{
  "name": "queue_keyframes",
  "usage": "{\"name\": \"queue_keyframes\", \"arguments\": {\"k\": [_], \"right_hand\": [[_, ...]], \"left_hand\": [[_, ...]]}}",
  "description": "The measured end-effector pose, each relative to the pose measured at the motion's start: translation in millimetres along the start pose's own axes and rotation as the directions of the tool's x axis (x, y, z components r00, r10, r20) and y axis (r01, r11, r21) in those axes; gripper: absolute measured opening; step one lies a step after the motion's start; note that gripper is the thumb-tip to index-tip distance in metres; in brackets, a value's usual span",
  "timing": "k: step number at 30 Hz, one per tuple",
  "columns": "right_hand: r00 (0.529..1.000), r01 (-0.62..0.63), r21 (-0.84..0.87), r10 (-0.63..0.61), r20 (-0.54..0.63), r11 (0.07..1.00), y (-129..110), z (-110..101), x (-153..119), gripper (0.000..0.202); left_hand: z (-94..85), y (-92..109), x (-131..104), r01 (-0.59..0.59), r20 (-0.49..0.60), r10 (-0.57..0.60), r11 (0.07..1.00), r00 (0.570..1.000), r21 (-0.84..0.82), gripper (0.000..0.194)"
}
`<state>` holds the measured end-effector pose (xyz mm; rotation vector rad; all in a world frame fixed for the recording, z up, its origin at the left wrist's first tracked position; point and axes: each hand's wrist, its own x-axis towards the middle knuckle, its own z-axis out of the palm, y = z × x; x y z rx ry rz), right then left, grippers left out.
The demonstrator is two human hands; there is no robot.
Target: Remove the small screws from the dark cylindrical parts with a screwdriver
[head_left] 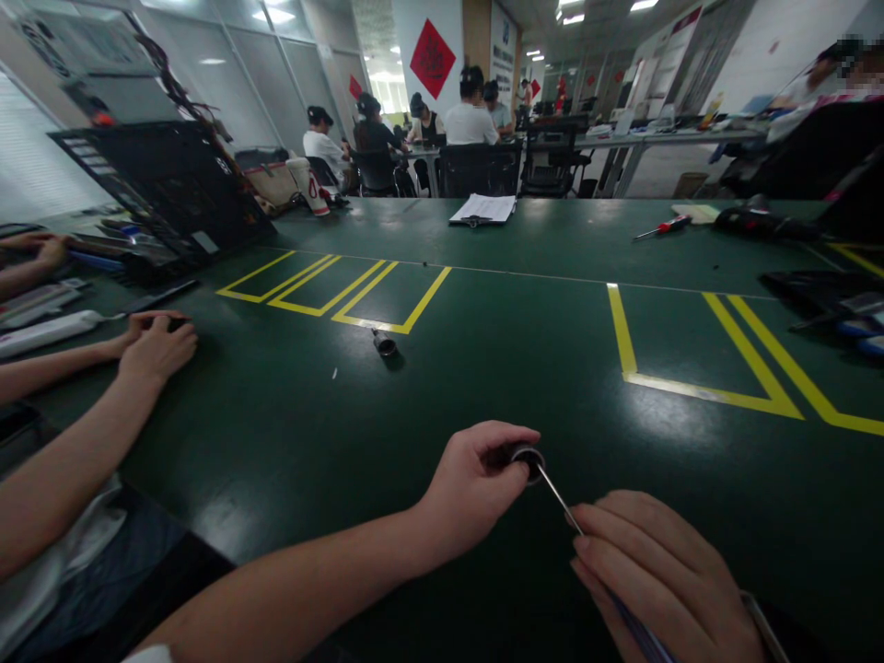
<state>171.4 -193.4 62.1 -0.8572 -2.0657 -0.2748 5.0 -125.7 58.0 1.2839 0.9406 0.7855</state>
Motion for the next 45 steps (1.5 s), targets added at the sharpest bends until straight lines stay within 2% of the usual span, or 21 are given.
{"name": "queue_keyframes", "arguments": {"k": [14,20,25,27,29,32,34,37,39,41,45], "right_hand": [[0.996,-0.075,-0.048,0.077,0.044,0.996,-14.0,1.5,-8.5,0.016],[0.994,-0.064,-0.04,0.067,0.083,0.997,-11.8,0.5,-4.4,0.016],[0.996,-0.053,-0.009,0.054,0.07,0.999,-6.5,1.2,-1.1,0.017],[0.995,-0.09,0.02,0.089,0.053,0.996,-4.0,2.1,-1.0,0.015],[0.982,-0.186,0.083,0.183,0.046,0.979,-1.2,3.3,-2.0,0.015],[0.921,-0.382,0.236,0.388,0.023,0.893,3.5,6.5,-5.0,0.017],[0.841,-0.522,0.342,0.538,0.057,0.781,6.7,9.2,-8.1,0.015],[0.694,-0.682,0.484,0.694,0.192,0.549,10.6,13.1,-13.6,0.011],[0.646,-0.712,0.531,0.726,0.237,0.46,12.1,14.7,-16.1,0.011],[0.667,-0.699,0.519,0.711,0.224,0.493,12.8,15.1,-16.2,0.012],[0.776,-0.607,0.464,0.607,0.171,0.646,14.9,14.0,-12.0,0.018]], "left_hand": [[0.1,-7.2,1.3,-0.048,-0.013,0.049,0.997,0.999,0.065,0.024],[1.1,-7.5,0.5,-0.066,-0.002,0.066,0.995,0.998,0.072,0.025],[1.0,-3.7,-1.5,-0.087,0.007,0.086,0.994,0.996,0.068,0.029],[0.7,-3.6,-1.3,-0.096,-0.001,0.096,0.994,0.995,0.05,0.03],[-0.2,-4.5,-0.3,-0.105,-0.019,0.105,0.994,0.994,0.035,0.03],[-2.8,-6.0,1.6,-0.106,-0.047,0.108,0.994,0.993,0.032,0.03],[-4.8,-6.1,2.4,-0.104,-0.062,0.106,0.994,0.992,0.032,0.031],[-7.2,-4.8,2.7,-0.092,-0.09,0.095,0.995,0.991,0.033,0.033],[-8.3,-3.8,3.0,-0.073,-0.11,0.076,0.997,0.991,0.03,0.035],[-9.1,-3.2,3.7,-0.048,-0.116,0.049,0.999,0.992,0.012,0.037],[-10.8,-3.3,6.8,0.007,-0.113,-0.014,0.998,0.994,-0.062,0.04]]}}
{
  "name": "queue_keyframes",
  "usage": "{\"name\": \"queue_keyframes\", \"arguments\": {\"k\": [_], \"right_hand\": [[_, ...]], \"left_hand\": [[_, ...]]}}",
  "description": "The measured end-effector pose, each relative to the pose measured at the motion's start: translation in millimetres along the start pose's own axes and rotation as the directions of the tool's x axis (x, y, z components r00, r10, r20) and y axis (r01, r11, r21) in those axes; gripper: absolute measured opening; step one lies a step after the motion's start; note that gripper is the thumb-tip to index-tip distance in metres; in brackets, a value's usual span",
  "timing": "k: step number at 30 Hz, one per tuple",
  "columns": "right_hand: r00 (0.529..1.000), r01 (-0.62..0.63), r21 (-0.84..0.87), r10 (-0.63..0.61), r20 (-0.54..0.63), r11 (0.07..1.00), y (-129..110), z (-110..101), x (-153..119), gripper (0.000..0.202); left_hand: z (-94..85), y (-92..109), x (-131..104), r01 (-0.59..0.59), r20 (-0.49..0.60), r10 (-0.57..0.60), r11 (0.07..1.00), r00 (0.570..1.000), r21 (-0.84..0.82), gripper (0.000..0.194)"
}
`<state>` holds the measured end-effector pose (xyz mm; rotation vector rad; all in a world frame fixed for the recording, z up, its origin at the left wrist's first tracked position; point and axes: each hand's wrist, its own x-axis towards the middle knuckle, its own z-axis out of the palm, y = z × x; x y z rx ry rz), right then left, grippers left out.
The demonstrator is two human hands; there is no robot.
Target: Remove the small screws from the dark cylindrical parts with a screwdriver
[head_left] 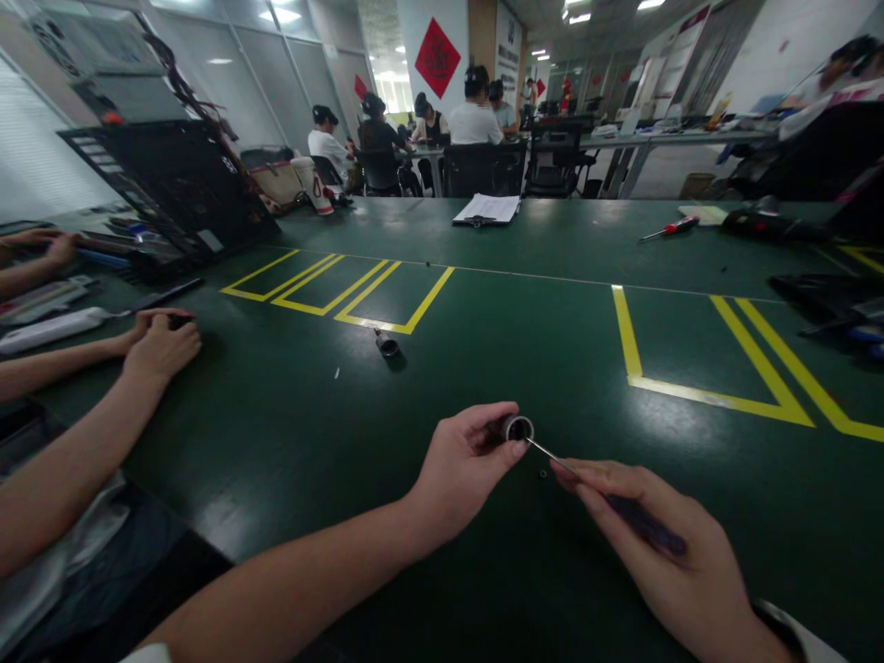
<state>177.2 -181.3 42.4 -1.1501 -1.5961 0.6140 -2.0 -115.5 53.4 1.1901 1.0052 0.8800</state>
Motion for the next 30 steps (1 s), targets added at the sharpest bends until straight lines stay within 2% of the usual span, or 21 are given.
{"name": "queue_keyframes", "arguments": {"k": [2,4,7,9,11,14,18,25,30], "right_hand": [[1.0,-0.025,0.018,0.025,0.004,1.0,1.1,-0.6,1.6,0.018],[0.99,-0.144,0.111,0.144,0.011,0.983,4.1,-0.9,1.6,0.014],[0.946,-0.32,0.322,0.316,0.066,0.891,9.8,-0.8,-0.1,0.011],[0.924,-0.376,0.397,0.372,0.091,0.837,11.9,-0.5,-1.1,0.011],[0.92,-0.381,0.401,0.384,0.075,0.833,11.5,-0.3,-1.4,0.011],[0.955,-0.283,0.306,0.297,0.0,0.909,6.5,-0.3,-0.4,0.011],[0.996,-0.055,0.094,0.061,-0.06,0.994,-1.5,-0.8,1.7,0.014],[0.994,0.091,-0.066,-0.094,-0.056,0.994,-2.9,-0.5,-1.1,0.021],[0.986,0.164,-0.136,-0.168,-0.018,0.977,-6.2,1.3,-4.9,0.024]], "left_hand": [[-0.6,0.2,1.5,0.023,0.005,-0.023,0.999,1.0,-0.033,0.04],[-0.9,0.9,2.2,0.05,0.007,-0.05,0.997,0.999,-0.059,0.041],[-0.3,2.4,1.8,0.092,0.013,-0.091,0.993,0.996,-0.081,0.041],[0.4,3.8,1.3,0.101,0.026,-0.099,0.992,0.995,-0.081,0.04],[1.1,5.4,0.8,0.101,0.031,-0.099,0.992,0.995,-0.075,0.038],[1.8,7.5,0.3,0.094,0.026,-0.093,0.993,0.995,-0.07,0.034],[2.7,8.0,0.0,0.066,0.012,-0.065,0.995,0.998,-0.081,0.03],[4.1,8.3,-0.6,0.05,-0.01,-0.051,0.996,0.999,-0.07,0.023],[4.2,6.0,-1.4,0.004,-0.001,-0.004,0.999,1.0,0.049,0.023]]}}
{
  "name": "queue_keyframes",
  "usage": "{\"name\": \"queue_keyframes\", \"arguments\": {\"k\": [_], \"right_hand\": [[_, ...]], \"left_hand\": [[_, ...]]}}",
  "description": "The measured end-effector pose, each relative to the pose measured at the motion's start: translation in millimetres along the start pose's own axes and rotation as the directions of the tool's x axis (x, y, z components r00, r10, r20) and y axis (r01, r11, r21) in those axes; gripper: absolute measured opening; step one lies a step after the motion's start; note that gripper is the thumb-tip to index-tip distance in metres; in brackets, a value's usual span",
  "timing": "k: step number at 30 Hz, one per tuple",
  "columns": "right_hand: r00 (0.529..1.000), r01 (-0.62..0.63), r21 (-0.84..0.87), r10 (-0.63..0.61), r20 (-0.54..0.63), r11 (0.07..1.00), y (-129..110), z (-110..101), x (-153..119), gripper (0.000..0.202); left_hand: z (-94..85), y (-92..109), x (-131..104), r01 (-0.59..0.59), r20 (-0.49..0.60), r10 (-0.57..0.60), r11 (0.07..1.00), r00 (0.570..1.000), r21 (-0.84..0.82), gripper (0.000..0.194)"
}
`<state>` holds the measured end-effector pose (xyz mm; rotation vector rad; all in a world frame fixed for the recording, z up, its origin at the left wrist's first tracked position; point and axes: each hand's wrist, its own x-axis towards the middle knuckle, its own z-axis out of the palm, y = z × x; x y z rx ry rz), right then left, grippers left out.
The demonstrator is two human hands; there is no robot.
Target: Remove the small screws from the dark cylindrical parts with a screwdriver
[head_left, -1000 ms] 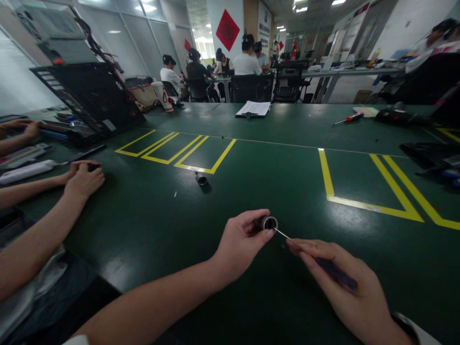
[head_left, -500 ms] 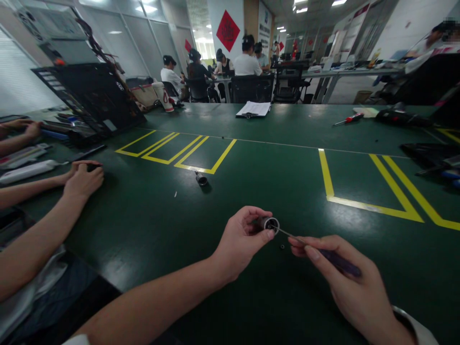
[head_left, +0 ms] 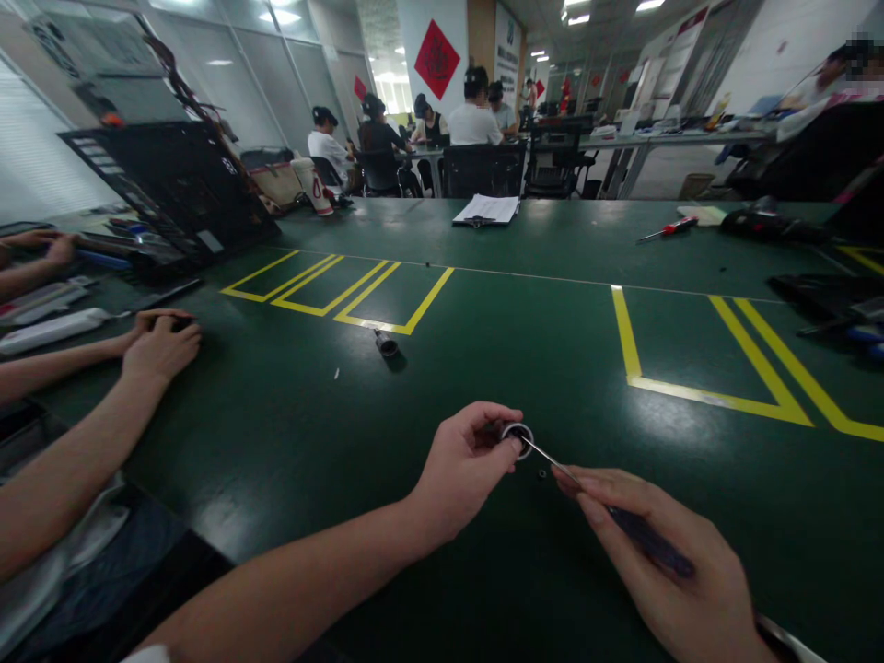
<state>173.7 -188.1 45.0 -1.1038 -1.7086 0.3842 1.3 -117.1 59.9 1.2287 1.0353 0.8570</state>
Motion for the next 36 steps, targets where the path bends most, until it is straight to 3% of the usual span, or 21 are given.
{"name": "queue_keyframes", "arguments": {"k": [9,19,36], "right_hand": [[0.981,0.182,-0.165,-0.167,0.1,0.969,-7.5,-3.6,-0.7,0.028],[0.909,0.417,-0.401,-0.371,0.189,0.816,-21.5,-5.4,0.4,0.023],[0.899,0.438,-0.468,-0.362,0.247,0.767,-24.3,-3.4,-7.0,0.022]], "left_hand": [[-1.4,-5.0,-0.6,-0.103,0.035,0.099,0.985,0.995,0.14,0.024],[3.3,-2.6,-2.9,-0.141,0.028,0.138,0.977,0.99,0.159,0.027],[3.6,-5.1,-3.2,-0.157,0.034,0.153,0.97,0.988,0.187,0.024]]}}
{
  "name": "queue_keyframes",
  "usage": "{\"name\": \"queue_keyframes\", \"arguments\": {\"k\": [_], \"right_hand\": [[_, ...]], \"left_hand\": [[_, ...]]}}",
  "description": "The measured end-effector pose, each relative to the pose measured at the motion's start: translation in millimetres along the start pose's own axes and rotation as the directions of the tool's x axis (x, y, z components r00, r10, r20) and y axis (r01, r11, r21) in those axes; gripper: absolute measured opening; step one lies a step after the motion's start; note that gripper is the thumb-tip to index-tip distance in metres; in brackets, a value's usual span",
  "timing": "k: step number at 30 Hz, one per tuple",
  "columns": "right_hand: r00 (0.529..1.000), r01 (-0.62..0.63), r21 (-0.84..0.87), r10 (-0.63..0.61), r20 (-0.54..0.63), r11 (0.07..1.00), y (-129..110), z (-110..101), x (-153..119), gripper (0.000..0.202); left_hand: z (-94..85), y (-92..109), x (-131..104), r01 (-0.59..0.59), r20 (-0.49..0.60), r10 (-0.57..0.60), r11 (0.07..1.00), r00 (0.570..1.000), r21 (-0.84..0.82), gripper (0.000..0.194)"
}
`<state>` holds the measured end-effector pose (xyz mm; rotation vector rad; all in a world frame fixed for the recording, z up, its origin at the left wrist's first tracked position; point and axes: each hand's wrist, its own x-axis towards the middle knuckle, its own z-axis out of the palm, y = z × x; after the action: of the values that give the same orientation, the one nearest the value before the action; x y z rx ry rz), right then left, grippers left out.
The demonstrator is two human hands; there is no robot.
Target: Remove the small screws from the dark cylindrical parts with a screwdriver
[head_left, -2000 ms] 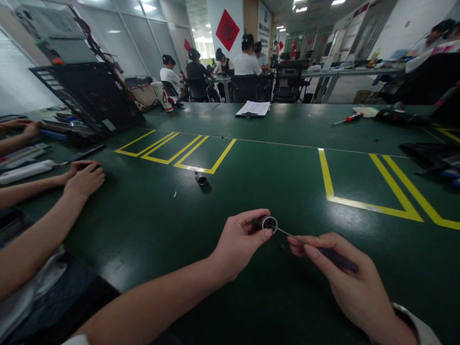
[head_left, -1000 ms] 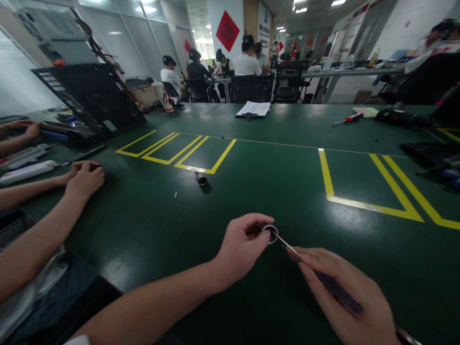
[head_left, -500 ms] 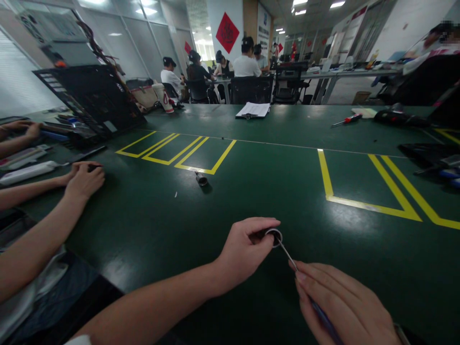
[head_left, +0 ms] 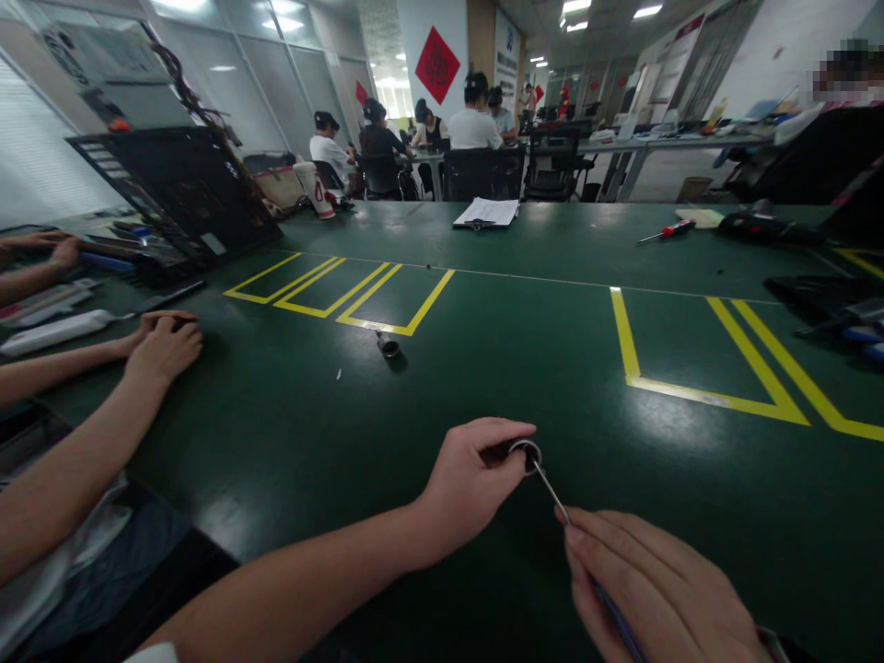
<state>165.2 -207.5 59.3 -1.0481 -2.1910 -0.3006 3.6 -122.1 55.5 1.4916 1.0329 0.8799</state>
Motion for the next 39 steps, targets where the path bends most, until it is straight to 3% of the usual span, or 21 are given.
{"name": "queue_keyframes", "arguments": {"k": [19,25,39], "right_hand": [[0.999,0.044,-0.037,-0.043,0.009,0.998,-1.8,2.6,-5.2,0.022],[0.996,-0.08,0.005,0.08,-0.029,0.997,-5.7,8.8,-4.3,0.025],[0.99,-0.137,0.083,0.14,-0.03,0.987,-3.7,-1.8,1.5,0.022]], "left_hand": [[0.2,1.2,1.6,0.002,0.012,-0.001,1.0,1.0,-0.029,0.025],[-0.4,0.4,1.4,-0.011,0.001,0.011,1.0,1.0,0.008,0.026],[-2.2,0.5,0.8,-0.008,0.018,0.008,1.0,1.0,-0.006,0.028]]}}
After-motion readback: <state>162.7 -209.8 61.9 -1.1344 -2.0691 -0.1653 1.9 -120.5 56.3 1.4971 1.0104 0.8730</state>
